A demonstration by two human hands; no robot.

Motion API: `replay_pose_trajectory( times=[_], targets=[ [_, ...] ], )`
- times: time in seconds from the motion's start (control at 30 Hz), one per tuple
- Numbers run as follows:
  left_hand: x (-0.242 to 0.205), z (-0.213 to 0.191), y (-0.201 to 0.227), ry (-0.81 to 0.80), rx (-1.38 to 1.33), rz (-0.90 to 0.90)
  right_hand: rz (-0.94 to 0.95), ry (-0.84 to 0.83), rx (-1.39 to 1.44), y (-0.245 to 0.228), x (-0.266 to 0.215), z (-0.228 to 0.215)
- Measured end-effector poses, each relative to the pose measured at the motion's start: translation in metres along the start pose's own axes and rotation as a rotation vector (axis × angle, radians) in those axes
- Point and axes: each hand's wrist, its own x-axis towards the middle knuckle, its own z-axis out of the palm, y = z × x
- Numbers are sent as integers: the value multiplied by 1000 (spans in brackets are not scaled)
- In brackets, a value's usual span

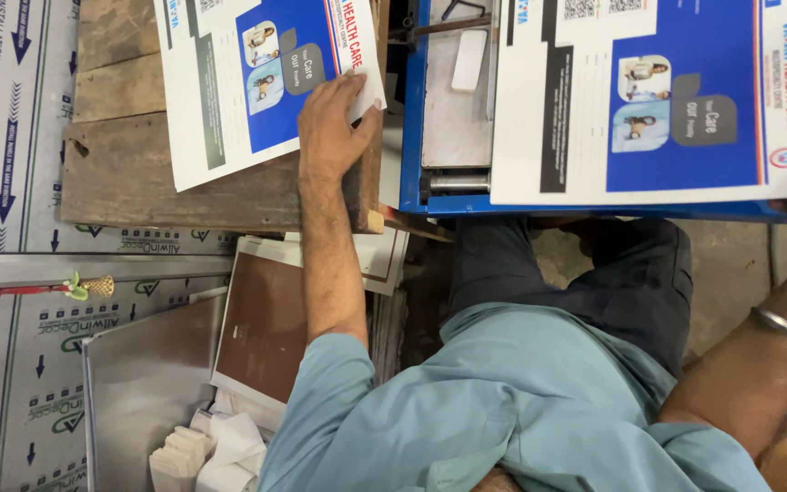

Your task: The person sits on the floor and operates a blue laminating machine. They repeatedly feed printed sheets into the rollers and collect the laminated output, stacking them on a wooden surface to the left.

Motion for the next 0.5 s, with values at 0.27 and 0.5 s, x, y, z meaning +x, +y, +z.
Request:
replay_pose_trajectory(
  times=[0.27, 0.5],
  targets=[
    [1, 13, -9, 17, 129, -24, 30, 64, 160, -2, 57, 34],
    [-1, 15, -7, 101, 286, -87, -94, 117, -167, -28, 90, 56]
  ],
)
